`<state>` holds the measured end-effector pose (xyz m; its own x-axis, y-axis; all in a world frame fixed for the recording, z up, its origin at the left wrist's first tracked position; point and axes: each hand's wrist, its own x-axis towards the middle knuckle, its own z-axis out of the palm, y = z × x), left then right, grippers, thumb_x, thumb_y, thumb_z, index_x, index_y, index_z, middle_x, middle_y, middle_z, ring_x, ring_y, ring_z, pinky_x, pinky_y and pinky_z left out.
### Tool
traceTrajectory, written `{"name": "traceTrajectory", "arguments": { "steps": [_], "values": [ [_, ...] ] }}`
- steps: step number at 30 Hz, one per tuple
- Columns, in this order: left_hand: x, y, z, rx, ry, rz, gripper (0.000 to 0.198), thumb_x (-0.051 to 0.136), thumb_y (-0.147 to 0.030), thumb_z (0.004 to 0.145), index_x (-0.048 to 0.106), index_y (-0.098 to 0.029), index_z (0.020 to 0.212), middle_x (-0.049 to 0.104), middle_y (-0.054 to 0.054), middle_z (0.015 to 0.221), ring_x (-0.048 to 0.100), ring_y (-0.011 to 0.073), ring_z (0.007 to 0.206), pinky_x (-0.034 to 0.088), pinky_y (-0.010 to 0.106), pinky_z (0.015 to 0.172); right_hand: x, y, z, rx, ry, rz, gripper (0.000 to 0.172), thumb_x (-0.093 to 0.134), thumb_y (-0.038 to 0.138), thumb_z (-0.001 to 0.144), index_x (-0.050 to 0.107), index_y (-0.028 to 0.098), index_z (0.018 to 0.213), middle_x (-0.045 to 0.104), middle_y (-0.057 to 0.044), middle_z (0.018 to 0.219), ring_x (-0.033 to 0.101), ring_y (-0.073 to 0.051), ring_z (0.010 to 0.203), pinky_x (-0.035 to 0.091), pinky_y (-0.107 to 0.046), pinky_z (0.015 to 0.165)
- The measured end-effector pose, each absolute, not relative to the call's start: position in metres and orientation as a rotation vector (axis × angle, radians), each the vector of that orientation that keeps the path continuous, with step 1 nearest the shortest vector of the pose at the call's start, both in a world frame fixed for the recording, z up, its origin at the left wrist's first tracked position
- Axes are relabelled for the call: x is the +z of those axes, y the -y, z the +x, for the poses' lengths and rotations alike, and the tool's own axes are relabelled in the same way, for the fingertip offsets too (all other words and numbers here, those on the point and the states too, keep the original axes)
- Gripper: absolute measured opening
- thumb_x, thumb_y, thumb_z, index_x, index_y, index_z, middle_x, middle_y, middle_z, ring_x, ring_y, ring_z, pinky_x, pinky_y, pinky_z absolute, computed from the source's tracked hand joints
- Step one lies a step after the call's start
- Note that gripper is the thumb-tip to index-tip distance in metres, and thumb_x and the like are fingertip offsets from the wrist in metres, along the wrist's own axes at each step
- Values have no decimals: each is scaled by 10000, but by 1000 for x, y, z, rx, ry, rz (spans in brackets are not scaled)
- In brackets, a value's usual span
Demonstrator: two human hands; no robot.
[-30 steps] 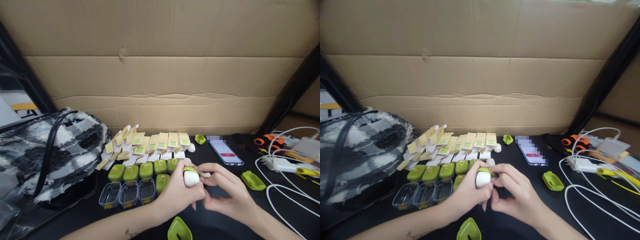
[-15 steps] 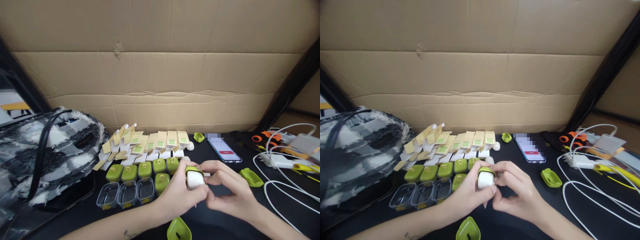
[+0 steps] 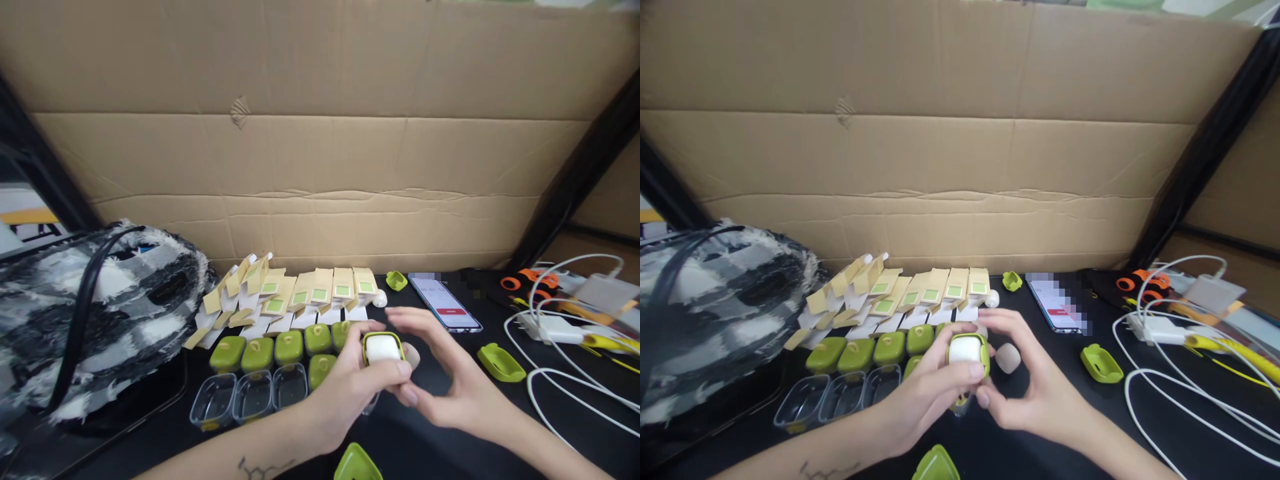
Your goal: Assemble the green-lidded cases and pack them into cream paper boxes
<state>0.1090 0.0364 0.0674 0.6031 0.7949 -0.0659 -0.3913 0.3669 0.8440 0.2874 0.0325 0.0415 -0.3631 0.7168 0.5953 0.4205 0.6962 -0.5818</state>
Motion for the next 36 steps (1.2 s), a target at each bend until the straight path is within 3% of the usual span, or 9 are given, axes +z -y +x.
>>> {"name": "traceTrajectory", "arguments": {
  "steps": [4,7,9,12,15,17,22,28,36],
  "values": [
    [66,-33,112,719,-516,960,597,746,-262,713,318,-191,1124,579,77,1085,616,178,1005,420,356,930,35,-34,285,693,1879,-793,382,670,184,784,472,308,1085,597,-66,1258,578,-242,1190,506,-404,957],
    [72,-36,106,742,-578,1224,670,774,-336,678,280,-215,1114,442,170,1303,546,253,1132,420,438,950,37,-37,290,686,1727,-680,325,655,214,827,449,308,1059,659,-78,1170,638,-243,1105,545,-405,894],
    [84,-40,93,807,-712,1502,638,745,-388,706,289,-225,1121,378,171,1363,504,272,1174,415,460,957,42,-41,295,549,1678,-707,335,655,212,831,471,312,1092,656,-73,1131,641,-233,1072,546,-385,881],
    [106,-45,60,828,-905,2038,371,608,-365,840,397,-231,1114,503,86,1222,487,237,1161,383,432,984,54,-45,296,379,1759,-820,376,660,198,810,523,316,1140,619,-55,1110,614,-227,1057,530,-361,878],
    [116,-45,22,619,-1036,2591,149,605,-302,844,523,-200,916,556,41,954,505,241,1004,425,397,880,64,-45,283,415,1917,-881,420,629,220,825,512,321,1216,585,-46,1125,603,-216,1033,538,-335,828],
    [110,-42,0,443,-1112,2752,218,668,-363,796,559,-185,862,548,47,917,489,261,973,440,395,836,68,-43,268,492,1964,-913,462,642,240,817,476,316,1241,592,-37,1117,607,-207,1013,535,-330,826],
    [74,-33,-26,343,-1326,2685,536,808,-495,585,596,-181,965,505,82,1045,464,303,1017,440,452,870,70,-42,223,533,2134,-939,457,684,270,774,492,277,1188,612,-42,1178,583,-221,1102,461,-381,951],
    [53,-29,-23,386,-1475,2521,518,794,-393,596,580,-170,1013,486,83,1055,442,310,1025,412,477,891,60,-43,177,471,2322,-936,406,751,221,694,541,229,1042,657,-38,1002,622,-231,925,501,-373,798],
    [50,-31,-22,455,-1515,2340,567,843,-454,494,609,-160,918,496,69,1000,441,323,1012,360,503,912,47,-49,165,333,2527,-913,434,808,256,682,558,220,1034,669,-43,987,612,-259,919,483,-397,791]
  ]
}}
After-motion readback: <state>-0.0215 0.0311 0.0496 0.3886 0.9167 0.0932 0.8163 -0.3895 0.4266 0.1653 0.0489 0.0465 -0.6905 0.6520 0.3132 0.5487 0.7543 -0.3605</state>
